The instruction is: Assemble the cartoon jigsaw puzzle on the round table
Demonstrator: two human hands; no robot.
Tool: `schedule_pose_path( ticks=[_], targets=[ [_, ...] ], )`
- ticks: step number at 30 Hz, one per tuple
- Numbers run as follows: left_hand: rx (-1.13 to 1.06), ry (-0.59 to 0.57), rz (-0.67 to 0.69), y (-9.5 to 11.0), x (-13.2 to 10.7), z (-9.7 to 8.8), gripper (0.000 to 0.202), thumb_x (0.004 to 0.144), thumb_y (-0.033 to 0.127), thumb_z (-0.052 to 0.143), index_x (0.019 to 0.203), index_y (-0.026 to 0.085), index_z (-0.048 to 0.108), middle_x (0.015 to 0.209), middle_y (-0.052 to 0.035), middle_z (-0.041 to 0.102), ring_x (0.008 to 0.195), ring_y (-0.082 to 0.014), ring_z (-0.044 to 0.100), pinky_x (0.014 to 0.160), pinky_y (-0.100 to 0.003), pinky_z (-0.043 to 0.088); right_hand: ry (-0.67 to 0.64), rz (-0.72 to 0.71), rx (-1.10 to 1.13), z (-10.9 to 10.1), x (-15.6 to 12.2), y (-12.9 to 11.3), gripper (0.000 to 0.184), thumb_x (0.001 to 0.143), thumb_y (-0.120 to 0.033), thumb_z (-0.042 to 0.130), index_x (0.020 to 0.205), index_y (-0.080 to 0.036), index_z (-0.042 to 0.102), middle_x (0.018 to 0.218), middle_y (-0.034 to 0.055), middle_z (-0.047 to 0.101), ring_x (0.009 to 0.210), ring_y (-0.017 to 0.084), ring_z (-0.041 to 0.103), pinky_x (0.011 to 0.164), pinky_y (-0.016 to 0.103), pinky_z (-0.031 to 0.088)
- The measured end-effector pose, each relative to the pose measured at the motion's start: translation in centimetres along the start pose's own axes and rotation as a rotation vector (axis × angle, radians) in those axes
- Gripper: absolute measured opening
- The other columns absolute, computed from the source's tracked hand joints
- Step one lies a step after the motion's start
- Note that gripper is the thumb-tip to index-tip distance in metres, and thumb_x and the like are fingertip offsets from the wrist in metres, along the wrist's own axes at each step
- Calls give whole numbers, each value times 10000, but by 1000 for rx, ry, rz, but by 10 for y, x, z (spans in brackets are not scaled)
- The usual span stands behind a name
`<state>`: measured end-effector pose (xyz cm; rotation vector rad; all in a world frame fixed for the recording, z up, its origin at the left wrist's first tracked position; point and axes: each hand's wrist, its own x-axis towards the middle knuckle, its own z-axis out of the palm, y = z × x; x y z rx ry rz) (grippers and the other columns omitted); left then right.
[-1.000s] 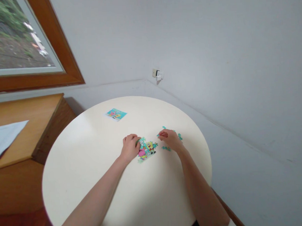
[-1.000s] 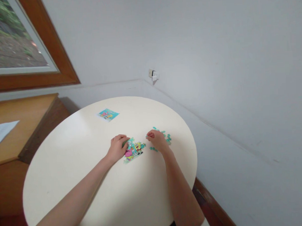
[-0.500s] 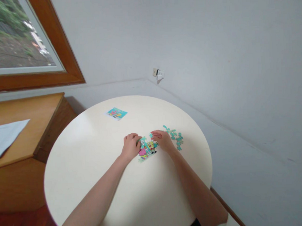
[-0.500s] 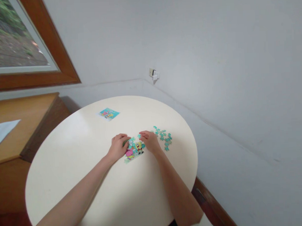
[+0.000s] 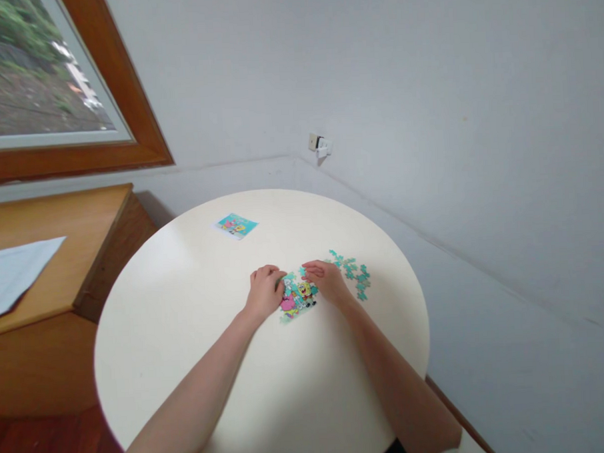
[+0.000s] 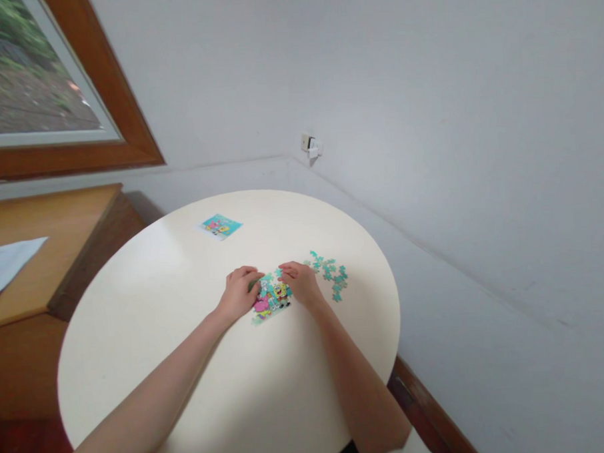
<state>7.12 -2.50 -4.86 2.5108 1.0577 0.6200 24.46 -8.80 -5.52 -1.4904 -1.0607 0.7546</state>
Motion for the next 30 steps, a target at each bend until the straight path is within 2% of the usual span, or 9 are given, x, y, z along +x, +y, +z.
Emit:
schedule_pose_path(
  ticks=[4,9,13,15,20,24,30],
  targets=[
    [-8,2,-2,0,0,0,314,813,171,463,1026,229,687,1104,-76,621,1093,-238,531,985,-449,369,10,-38,-81,0,-1,-3,154,636,-152,643,786,-183,662,723,22,721,712,167,698,703,295,566],
    [-7,4,2,0,0,0,312,809,167,465,1015,228,691,1102,-75,624,1089,-240,531,983,-452,372,58,-104,-166,2,-1,-2,82,658,-210,638,735,-181,645,673,15,698,633,146,661,619,257,540],
    [-2,4,1,1,0,0,315,807,170,468,1022,226,692,1104,-77,625,1088,-243,530,982,-453,374,75,-182,-213,2,-2,-2,252,702,-195,581,932,-187,684,684,3,690,566,115,611,561,225,496],
    [-2,-3,-5,1,0,0,319,805,170,470,1027,224,692,1105,-80,625,1090,-246,530,980,-454,376,70,-208,-261,2,-3,-3,283,717,-178,556,963,-203,694,725,7,703,598,117,617,587,228,495],
    [-11,-16,-21,2,1,-2,322,800,164,475,1031,218,693,1106,-81,626,1101,-252,528,988,-460,369,62,-156,-316,6,-3,-2,171,732,-195,566,839,-210,698,747,14,719,681,145,658,675,259,518],
    [-22,-20,-19,3,0,-3,314,807,171,477,1031,209,694,1110,-86,623,1105,-253,526,994,-458,363,57,-123,-288,11,-3,1,110,751,-228,575,785,-198,675,711,18,715,682,157,671,671,264,522],
    [-25,-10,-17,2,0,-3,304,802,166,482,1013,214,695,1094,-79,625,1091,-248,531,984,-453,372,13,-125,-324,13,-6,-5,74,744,-199,591,743,-187,664,718,19,718,681,156,669,675,266,513]
  ],
)
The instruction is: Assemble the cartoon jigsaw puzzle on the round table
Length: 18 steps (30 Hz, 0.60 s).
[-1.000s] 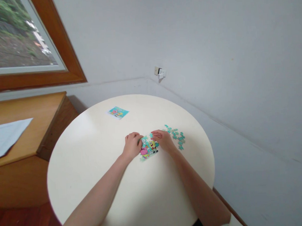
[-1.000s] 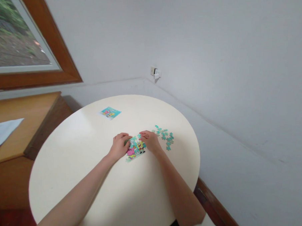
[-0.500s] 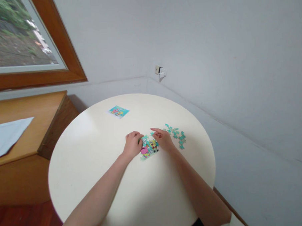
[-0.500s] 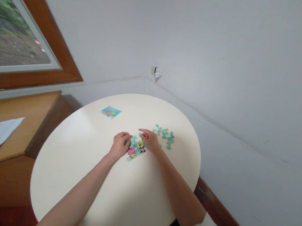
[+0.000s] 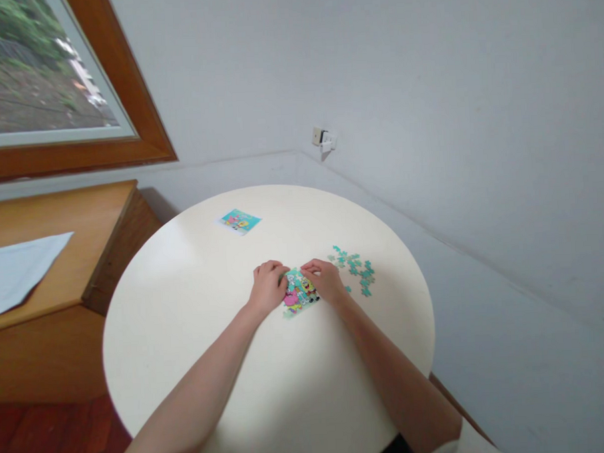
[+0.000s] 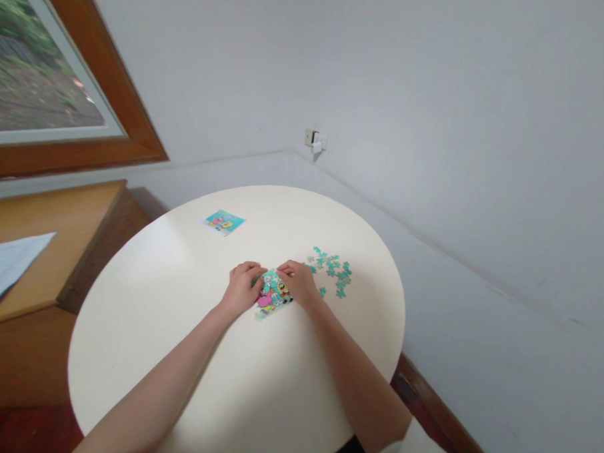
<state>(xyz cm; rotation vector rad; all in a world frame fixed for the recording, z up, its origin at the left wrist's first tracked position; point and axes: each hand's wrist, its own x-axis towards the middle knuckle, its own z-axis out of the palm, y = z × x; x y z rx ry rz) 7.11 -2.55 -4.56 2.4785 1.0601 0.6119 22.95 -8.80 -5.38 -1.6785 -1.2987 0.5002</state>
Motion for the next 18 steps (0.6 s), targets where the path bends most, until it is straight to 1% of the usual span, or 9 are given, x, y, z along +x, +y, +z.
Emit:
schedule_pose_path(
  ticks=[4,8,13,18],
  targets=[
    [-2,17,11,-2,0,2,299,797,162,485,1004,216,695,1087,-74,624,1086,-246,530,976,-450,377,-1,-4,-69,-1,-1,-5,66,741,-176,608,720,-192,669,703,7,717,673,150,660,686,265,503],
    [-9,16,13,-3,0,2,308,796,161,481,1013,218,692,1085,-75,625,1085,-244,526,979,-448,372,-2,-11,-133,1,0,-5,67,737,-163,627,709,-201,674,698,-2,717,677,149,654,706,268,496],
    [0,10,20,-3,0,2,315,796,157,474,1018,216,690,1089,-80,628,1084,-244,526,971,-443,372,-11,-28,-237,2,2,-3,66,728,-157,647,697,-208,675,708,3,717,702,154,646,734,278,478],
    [0,9,20,-3,0,2,313,795,155,476,1019,211,687,1094,-82,625,1096,-246,524,975,-446,368,-21,-44,-380,3,1,-7,79,735,-164,640,680,-212,672,742,12,716,755,167,629,770,307,438]
  ],
)
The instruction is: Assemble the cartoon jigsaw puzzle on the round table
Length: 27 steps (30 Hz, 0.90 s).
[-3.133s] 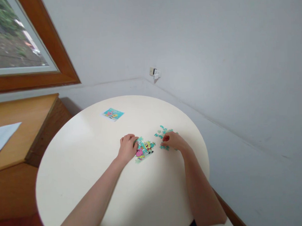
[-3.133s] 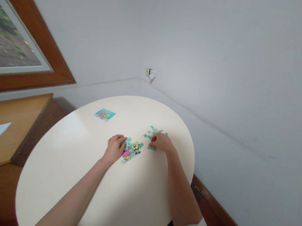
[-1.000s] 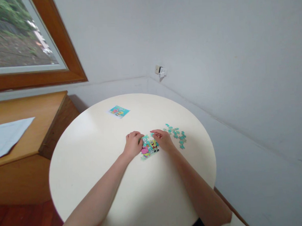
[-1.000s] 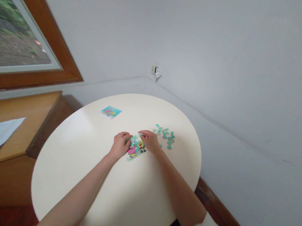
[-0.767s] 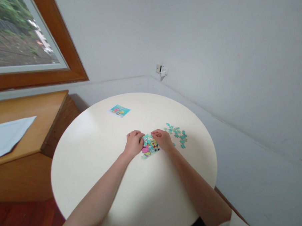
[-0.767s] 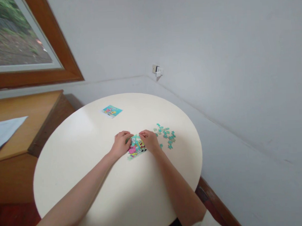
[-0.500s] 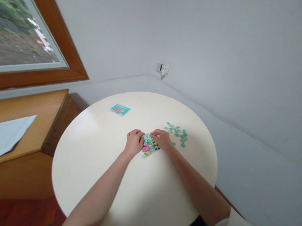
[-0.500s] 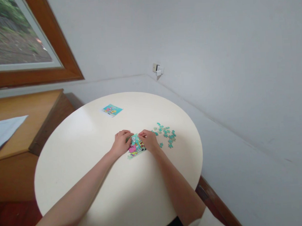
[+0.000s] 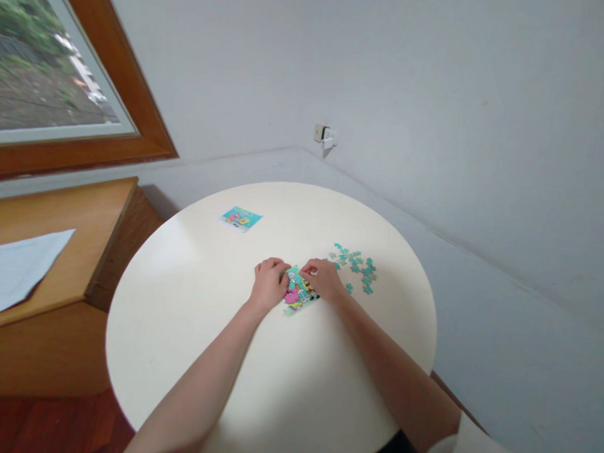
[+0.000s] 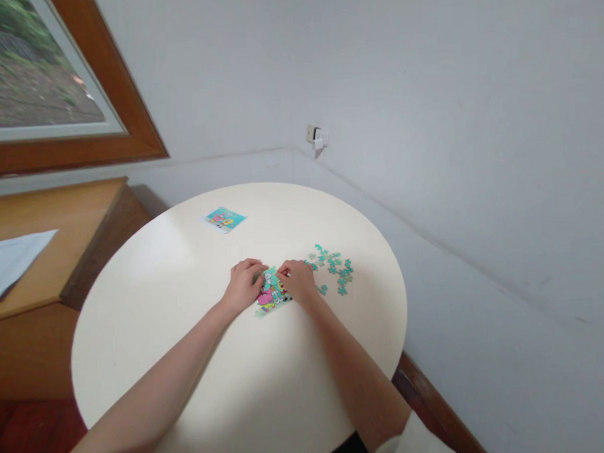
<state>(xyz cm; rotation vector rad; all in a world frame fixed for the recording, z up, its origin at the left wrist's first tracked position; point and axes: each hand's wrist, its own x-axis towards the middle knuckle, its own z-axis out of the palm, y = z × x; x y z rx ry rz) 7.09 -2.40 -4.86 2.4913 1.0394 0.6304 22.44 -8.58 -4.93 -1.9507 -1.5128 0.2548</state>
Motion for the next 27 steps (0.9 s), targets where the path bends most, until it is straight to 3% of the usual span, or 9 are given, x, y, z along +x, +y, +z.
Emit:
schedule_pose_path(
  ticks=[7,16,22,27],
  targets=[
    [12,6,-1,0,0,0,306,800,166,471,1005,225,690,1088,-72,629,1081,-241,534,978,-449,375,104,20,65,-6,-2,-1,64,739,-207,621,684,-206,654,680,2,676,674,147,581,695,266,425],
    [5,21,6,-3,1,3,302,797,168,474,1000,230,688,1089,-68,633,1077,-236,541,979,-449,381,299,129,143,-35,5,25,117,721,-276,571,657,-198,629,602,3,635,574,144,545,604,254,424],
    [-6,23,2,-5,1,5,312,796,162,466,1011,221,683,1100,-73,630,1082,-234,543,986,-458,374,219,262,23,-60,4,41,105,706,-269,590,666,-199,657,651,10,673,606,146,575,610,252,416],
    [-2,20,4,-5,1,4,312,792,158,467,1004,221,688,1101,-71,634,1080,-236,547,981,-455,382,135,327,-68,-66,1,50,133,725,-206,567,717,-199,700,702,23,701,644,149,605,623,253,417]
  ],
)
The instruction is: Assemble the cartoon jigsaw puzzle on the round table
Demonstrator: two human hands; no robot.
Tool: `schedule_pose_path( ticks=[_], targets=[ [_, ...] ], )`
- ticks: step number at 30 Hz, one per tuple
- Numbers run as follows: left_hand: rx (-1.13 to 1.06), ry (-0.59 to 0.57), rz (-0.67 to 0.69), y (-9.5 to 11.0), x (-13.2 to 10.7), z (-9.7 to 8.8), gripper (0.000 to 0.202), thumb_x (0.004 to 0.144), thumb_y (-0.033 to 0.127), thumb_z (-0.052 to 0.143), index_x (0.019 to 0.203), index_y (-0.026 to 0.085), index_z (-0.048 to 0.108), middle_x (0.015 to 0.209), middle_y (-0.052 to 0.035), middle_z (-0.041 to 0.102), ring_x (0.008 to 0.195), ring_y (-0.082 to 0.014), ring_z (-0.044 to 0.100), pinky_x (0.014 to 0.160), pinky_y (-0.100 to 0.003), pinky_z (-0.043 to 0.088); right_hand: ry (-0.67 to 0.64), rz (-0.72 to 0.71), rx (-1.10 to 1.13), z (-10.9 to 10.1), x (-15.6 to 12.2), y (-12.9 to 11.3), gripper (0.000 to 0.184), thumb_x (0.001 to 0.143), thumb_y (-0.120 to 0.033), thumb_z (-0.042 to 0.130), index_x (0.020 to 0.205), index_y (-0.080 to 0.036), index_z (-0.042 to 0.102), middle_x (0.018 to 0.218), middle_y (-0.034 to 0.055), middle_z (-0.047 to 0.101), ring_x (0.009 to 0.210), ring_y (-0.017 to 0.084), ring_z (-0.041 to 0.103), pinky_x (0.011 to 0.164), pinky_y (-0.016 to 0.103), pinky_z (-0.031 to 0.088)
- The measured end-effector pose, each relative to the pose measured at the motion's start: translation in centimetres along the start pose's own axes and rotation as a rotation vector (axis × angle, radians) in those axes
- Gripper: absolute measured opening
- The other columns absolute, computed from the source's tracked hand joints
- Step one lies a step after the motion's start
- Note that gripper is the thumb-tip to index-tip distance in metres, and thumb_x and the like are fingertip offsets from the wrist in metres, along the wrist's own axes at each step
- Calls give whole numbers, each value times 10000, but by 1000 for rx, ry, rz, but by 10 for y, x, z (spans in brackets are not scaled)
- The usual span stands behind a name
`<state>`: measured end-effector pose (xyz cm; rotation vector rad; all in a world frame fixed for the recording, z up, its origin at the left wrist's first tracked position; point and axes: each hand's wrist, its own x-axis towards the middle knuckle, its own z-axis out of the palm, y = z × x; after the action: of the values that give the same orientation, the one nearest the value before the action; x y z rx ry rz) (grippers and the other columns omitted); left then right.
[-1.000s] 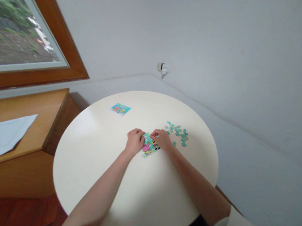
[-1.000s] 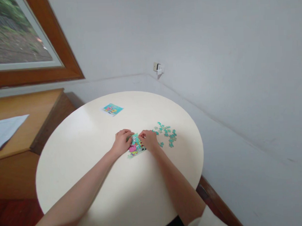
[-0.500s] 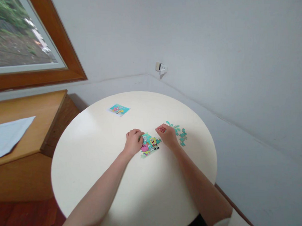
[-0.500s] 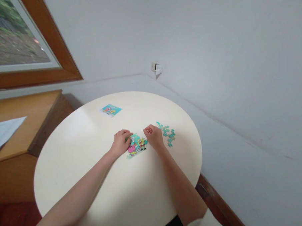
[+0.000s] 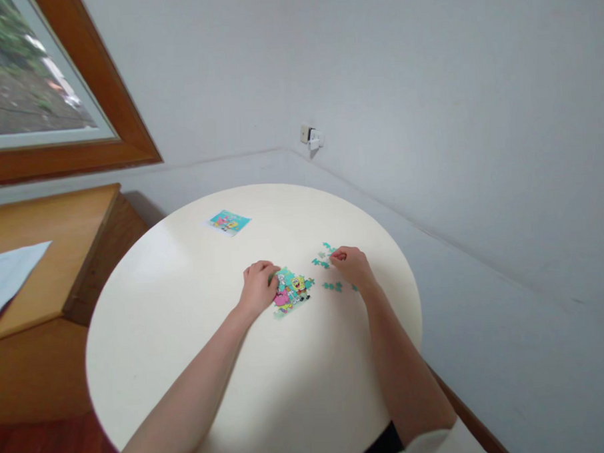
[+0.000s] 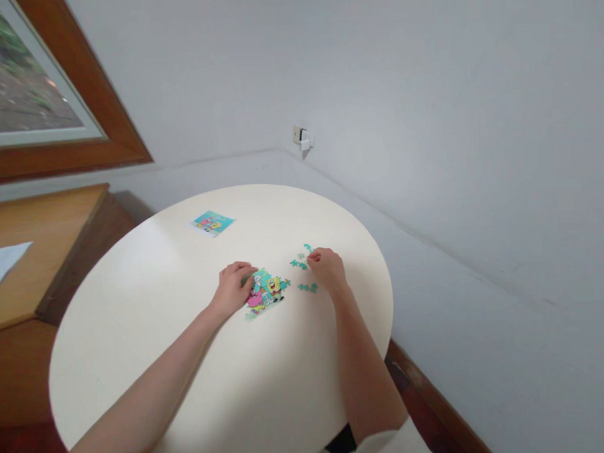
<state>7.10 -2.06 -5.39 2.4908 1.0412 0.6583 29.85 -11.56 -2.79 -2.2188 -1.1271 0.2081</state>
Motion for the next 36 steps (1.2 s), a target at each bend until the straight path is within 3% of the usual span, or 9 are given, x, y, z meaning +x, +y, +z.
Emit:
schedule_pose_path(
  ticks=[10,15,18,20,36],
  targets=[
    [-3,1,0,-2,0,1,307,798,181,472,1017,220,682,1103,-75,629,1077,-242,543,983,-466,378,-14,-47,-26,1,4,9,148,694,-156,590,725,-210,724,675,10,685,619,136,595,595,242,428],
    [-11,15,6,-3,0,3,307,788,169,474,1003,228,686,1089,-67,637,1071,-234,549,984,-458,382,-287,-153,78,-10,1,8,16,627,-207,700,640,-198,700,580,-17,629,531,114,547,509,220,389],
    [-15,12,5,-2,0,2,306,791,170,468,998,227,686,1093,-67,638,1078,-234,547,981,-458,382,-457,-183,102,-15,-4,9,113,561,-196,749,659,-196,693,565,-43,592,499,92,514,475,199,361],
    [-15,8,6,-2,0,2,305,795,172,465,998,223,686,1097,-70,638,1083,-236,545,980,-460,380,-502,-193,75,-16,-6,9,166,527,-161,758,674,-198,690,571,-54,581,513,88,510,481,192,355],
    [-13,22,8,-3,1,2,298,785,173,476,990,229,686,1079,-63,650,1069,-234,556,969,-458,395,-521,-228,111,-12,-9,2,97,544,-105,677,573,-192,643,523,-44,597,519,104,522,503,205,382]
  ],
)
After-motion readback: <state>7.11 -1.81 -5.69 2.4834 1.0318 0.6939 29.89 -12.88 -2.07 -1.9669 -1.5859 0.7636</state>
